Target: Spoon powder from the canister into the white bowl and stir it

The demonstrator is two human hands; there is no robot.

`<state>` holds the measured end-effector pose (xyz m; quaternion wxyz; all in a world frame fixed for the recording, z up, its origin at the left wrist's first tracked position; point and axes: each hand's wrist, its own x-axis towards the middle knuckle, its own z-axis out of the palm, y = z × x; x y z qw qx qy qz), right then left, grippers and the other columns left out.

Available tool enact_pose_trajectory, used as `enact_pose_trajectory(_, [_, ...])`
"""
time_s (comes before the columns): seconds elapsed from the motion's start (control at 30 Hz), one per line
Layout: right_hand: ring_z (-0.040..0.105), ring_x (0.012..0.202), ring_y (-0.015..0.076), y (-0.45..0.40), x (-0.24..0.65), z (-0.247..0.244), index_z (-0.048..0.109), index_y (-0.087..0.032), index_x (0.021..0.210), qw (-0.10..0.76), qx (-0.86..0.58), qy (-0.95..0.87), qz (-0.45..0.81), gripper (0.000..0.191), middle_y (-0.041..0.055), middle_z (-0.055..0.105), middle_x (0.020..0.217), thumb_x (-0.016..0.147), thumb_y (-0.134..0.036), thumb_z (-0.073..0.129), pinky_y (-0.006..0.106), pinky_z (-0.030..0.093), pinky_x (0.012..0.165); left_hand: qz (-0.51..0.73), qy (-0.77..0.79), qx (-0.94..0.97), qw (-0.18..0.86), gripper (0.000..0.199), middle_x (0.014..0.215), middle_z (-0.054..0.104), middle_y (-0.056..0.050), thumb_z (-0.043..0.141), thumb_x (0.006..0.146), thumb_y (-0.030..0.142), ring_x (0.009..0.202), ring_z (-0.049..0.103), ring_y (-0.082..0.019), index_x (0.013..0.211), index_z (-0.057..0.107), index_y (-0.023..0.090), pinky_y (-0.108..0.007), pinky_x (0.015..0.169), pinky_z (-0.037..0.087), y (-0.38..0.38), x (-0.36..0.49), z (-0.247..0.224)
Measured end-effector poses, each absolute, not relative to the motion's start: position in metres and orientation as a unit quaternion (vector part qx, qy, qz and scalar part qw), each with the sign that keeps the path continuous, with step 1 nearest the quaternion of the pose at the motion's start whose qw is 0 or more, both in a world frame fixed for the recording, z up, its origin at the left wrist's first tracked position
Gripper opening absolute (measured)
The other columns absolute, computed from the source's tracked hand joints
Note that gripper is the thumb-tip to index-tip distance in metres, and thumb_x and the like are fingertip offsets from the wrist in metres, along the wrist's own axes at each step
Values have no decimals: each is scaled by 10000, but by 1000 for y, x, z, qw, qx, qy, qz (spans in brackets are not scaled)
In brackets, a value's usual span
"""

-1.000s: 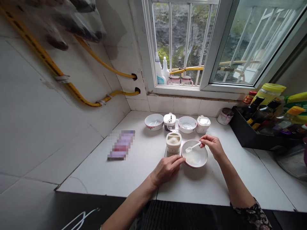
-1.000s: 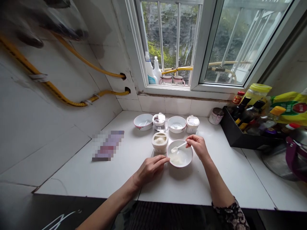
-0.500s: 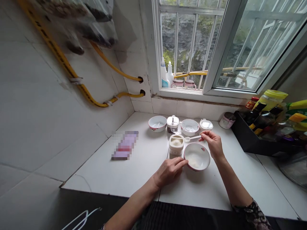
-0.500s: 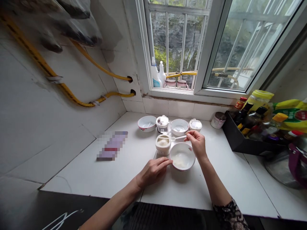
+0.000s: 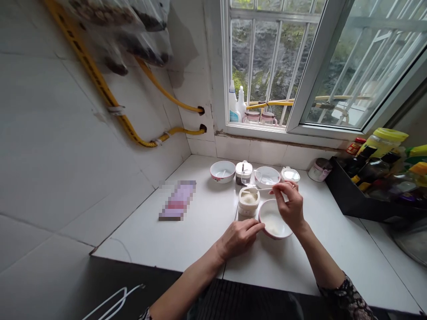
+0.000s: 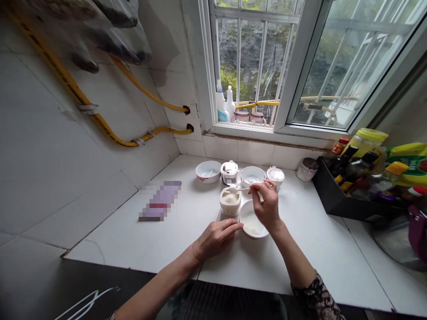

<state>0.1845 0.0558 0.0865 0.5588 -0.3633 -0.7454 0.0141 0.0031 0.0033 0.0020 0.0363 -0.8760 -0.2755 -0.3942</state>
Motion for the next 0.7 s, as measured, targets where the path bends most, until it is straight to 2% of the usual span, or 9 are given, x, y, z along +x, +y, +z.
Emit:
enact_pose_trajectory(0.13, [642,678,205,61,205,89,627,-218,821,558,-457,-654,228,131,15,680,647,853,-340,595,362,482,777,-402,-269,-874,33,342,949,680,-90,376,894,44,800,677,-151,1151,583,134,-234,651,580,3,2,4])
enact_pose_trajectory(0.2, [636,654,200,63,221,90,631,-212,802,529,-464,-655,275,157,18,677,647,823,-367,613,348,481,745,-409,-264,-872,37,329,954,683,-90,381,900,46,799,677,-153,1147,582,132,-233,642,579,3,1,5])
enact_pose_trajectory(0.27, [624,655,200,65,235,90,632,-214,778,464,-472,-695,280,162,18,678,641,817,-369,610,350,471,744,-412,-261,-872,38,326,960,683,-92,386,904,47,805,677,-156,1155,577,129,-235,637,580,3,1,5])
enact_pose_trajectory(0.4, [568,631,185,64,249,82,613,-231,737,339,-485,-779,206,128,-3,668,588,839,-262,543,398,413,856,-410,-259,-874,28,327,976,682,-99,391,909,38,832,677,-164,1173,566,119,-243,646,583,3,1,4])
enact_pose_trajectory(0.53, [548,661,191,59,244,75,597,-233,728,318,-461,-807,186,148,4,657,601,847,-211,512,389,400,845,-400,-261,-878,19,315,987,684,-104,390,931,41,849,678,-162,1184,560,118,-242,662,583,2,0,5])
enact_pose_trajectory(0.7, [554,674,191,56,243,76,605,-232,734,338,-459,-801,185,158,4,662,614,854,-190,512,379,399,841,-396,-266,-879,20,312,997,685,-109,385,945,57,864,681,-165,1197,557,121,-244,665,585,1,-2,5])
